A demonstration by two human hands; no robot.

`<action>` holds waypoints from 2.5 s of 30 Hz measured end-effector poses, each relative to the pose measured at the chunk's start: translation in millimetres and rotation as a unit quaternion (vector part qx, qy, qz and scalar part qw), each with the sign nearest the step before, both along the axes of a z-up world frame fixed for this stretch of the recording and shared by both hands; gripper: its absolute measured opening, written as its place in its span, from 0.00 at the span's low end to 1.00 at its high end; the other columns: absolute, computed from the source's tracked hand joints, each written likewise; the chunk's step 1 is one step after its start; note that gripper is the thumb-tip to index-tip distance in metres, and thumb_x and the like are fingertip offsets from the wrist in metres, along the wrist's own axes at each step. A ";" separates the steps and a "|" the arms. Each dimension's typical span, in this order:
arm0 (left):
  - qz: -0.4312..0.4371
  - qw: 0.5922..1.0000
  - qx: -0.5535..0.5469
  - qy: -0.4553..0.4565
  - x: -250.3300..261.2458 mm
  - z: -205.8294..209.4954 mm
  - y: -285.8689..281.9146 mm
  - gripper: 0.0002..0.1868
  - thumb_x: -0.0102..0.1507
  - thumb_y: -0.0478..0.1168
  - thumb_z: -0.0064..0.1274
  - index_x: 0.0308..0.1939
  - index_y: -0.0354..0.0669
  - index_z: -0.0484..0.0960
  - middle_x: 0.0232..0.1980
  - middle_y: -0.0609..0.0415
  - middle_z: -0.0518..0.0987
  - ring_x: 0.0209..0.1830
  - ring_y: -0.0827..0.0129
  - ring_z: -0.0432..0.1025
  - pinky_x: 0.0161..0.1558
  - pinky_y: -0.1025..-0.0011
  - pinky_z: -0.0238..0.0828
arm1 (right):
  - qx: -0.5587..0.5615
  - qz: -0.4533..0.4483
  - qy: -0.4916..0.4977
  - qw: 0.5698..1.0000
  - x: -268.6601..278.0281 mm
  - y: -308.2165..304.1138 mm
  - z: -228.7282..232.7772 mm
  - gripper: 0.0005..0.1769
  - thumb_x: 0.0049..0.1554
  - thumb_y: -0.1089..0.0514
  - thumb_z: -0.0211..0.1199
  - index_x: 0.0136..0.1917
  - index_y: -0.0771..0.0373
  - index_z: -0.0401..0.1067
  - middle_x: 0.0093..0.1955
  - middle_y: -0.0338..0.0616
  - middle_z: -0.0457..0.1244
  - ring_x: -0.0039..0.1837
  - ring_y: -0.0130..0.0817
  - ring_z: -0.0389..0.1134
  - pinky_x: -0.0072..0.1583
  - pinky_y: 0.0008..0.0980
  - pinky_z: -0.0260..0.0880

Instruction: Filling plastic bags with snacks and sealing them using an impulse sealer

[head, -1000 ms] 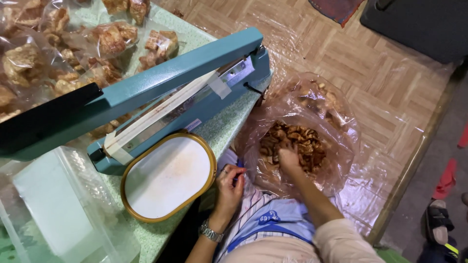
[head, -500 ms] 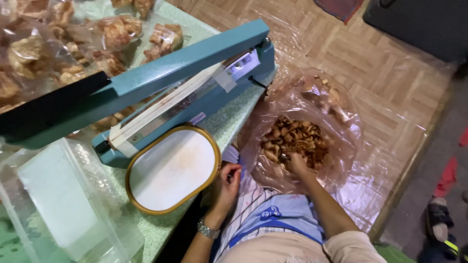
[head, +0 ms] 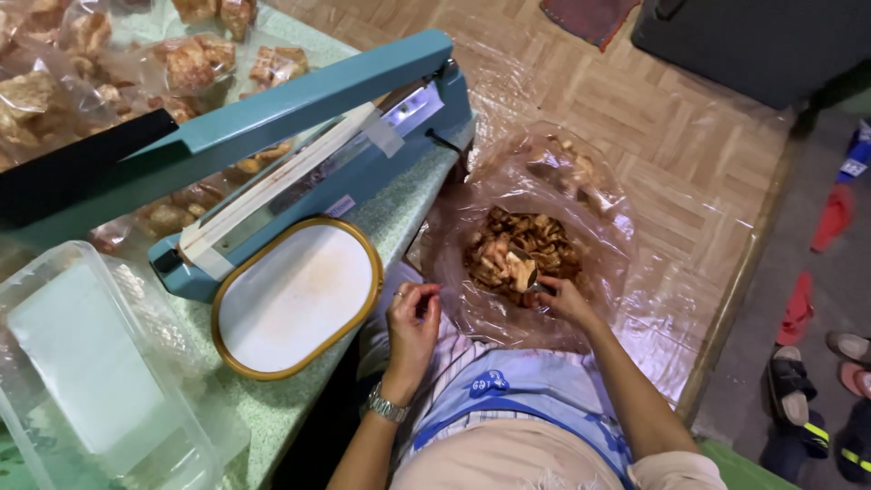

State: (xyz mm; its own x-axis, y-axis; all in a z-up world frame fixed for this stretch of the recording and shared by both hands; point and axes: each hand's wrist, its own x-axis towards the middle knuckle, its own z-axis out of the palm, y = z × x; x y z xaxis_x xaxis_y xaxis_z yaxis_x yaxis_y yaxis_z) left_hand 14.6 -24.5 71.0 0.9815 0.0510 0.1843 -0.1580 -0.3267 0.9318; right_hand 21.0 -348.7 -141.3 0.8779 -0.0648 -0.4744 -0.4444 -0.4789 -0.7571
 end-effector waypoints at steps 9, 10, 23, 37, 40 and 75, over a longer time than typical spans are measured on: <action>-0.031 0.997 0.047 -0.043 3.4 0.6 -26.4 0.11 0.53 0.25 0.52 0.36 0.43 0.82 0.33 0.49 0.75 0.33 0.53 0.73 0.37 0.65 0.71 | -0.238 0.078 -0.129 0.960 -24.4 -46.9 -47.2 0.24 0.48 0.53 0.66 0.59 0.40 0.74 0.58 0.32 0.68 0.64 0.34 0.66 0.66 0.36 0.63; -0.035 0.997 0.053 -0.041 4.1 0.4 -29.6 0.11 0.53 0.26 0.52 0.36 0.43 0.82 0.33 0.49 0.75 0.33 0.54 0.73 0.36 0.66 0.71 | -0.191 0.069 -0.157 0.966 -28.9 -47.4 -37.1 0.24 0.47 0.56 0.67 0.59 0.47 0.75 0.57 0.41 0.68 0.63 0.43 0.66 0.64 0.41 0.65; -0.082 0.991 0.106 -0.021 18.6 -29.8 -56.6 0.11 0.52 0.26 0.52 0.37 0.41 0.82 0.35 0.48 0.74 0.37 0.50 0.74 0.40 0.63 0.72 | -0.133 0.070 -0.145 0.978 -56.9 -61.9 11.4 0.22 0.44 0.60 0.67 0.55 0.58 0.77 0.51 0.53 0.70 0.59 0.50 0.68 0.60 0.44 0.68; -0.034 0.995 0.084 0.044 31.9 -119.2 -62.7 0.07 0.51 0.29 0.55 0.32 0.41 0.82 0.30 0.49 0.75 0.34 0.53 0.75 0.36 0.68 0.73 | 0.037 -0.015 -0.125 0.991 -74.6 -26.0 32.8 0.24 0.44 0.63 0.70 0.56 0.62 0.75 0.52 0.52 0.69 0.58 0.40 0.67 0.62 0.39 0.63; -0.006 0.997 0.042 0.068 34.6 -139.3 -65.6 0.07 0.52 0.29 0.53 0.33 0.40 0.82 0.31 0.45 0.76 0.34 0.51 0.74 0.36 0.67 0.73 | 0.034 -0.015 -0.170 0.985 -69.1 -23.2 34.3 0.23 0.44 0.64 0.70 0.55 0.64 0.75 0.52 0.54 0.68 0.59 0.44 0.66 0.63 0.41 0.63; -0.085 0.994 0.052 0.036 48.6 -69.2 -98.8 0.03 0.56 0.30 0.51 0.33 0.39 0.78 0.30 0.43 0.79 0.33 0.50 0.76 0.33 0.64 0.72 | -0.386 0.185 -0.113 0.897 -19.5 -1.0 206.3 0.20 0.53 0.50 0.59 0.59 0.41 0.72 0.49 0.42 0.70 0.51 0.50 0.72 0.53 0.50 0.72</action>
